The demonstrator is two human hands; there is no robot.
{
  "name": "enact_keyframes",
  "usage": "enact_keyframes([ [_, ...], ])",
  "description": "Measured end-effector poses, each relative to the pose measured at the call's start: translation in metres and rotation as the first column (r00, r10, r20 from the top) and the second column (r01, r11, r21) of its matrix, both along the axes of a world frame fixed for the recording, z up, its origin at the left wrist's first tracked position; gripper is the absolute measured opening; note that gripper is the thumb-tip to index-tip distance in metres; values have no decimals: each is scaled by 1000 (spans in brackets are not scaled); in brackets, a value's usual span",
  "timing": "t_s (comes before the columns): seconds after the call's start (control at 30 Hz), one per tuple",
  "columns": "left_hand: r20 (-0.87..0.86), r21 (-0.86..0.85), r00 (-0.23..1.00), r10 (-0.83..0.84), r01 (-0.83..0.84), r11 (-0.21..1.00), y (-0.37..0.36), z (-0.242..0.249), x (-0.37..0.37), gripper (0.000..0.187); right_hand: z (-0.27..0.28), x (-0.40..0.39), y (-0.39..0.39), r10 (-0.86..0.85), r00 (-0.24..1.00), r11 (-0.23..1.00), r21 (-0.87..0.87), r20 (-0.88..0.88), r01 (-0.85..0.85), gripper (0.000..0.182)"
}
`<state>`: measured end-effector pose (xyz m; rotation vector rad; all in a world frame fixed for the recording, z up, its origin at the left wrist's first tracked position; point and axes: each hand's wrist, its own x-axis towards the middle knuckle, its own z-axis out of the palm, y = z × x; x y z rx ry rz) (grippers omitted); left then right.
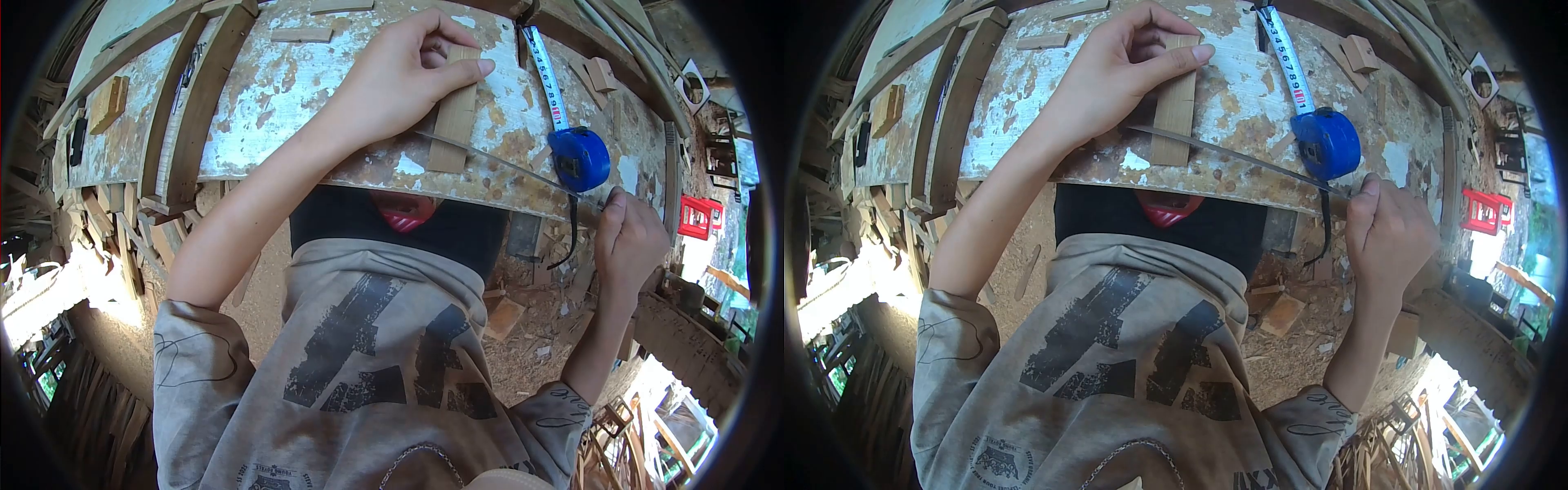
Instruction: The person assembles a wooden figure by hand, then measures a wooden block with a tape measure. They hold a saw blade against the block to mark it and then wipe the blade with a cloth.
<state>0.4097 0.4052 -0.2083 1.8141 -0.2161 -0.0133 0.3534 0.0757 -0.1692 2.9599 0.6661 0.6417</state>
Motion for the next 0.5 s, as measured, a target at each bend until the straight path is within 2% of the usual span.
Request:
enact_keyframes([
  [0.03, -36, 46, 999, -25, 27, 999, 0, 4, 1, 36, -1, 0, 0, 6, 1000, 1000, 10, 4, -6, 25],
  [0.13, 292, 213, 955, 55, -120, 970, 0, 1, -8, 40, -3, 2, 1, 23, 1000, 999, 35, 10, -24, 26],
  [0.23, 441, 295, 897, 18, -163, 942, 2, -7, -3, 43, -5, 2, 0, 22, 1000, 999, 35, -8, -21, 27],
  [0.33, 495, 330, 869, -15, -172, 928, 3, -12, 3, 43, -5, 1, 1, -2, 1000, 1000, 27, -31, 3, 28],
  [0.43, 347, 349, 937, -28, -101, 932, 2, -6, 4, 42, -7, 1, 1, -2, 1000, 999, 34, -23, 3, 28],
  [0.5, 381, 379, 923, -51, -106, 919, 3, -8, 6, 42, -7, 2, 0, 1, 999, 999, 35, -32, 0, 29],
])
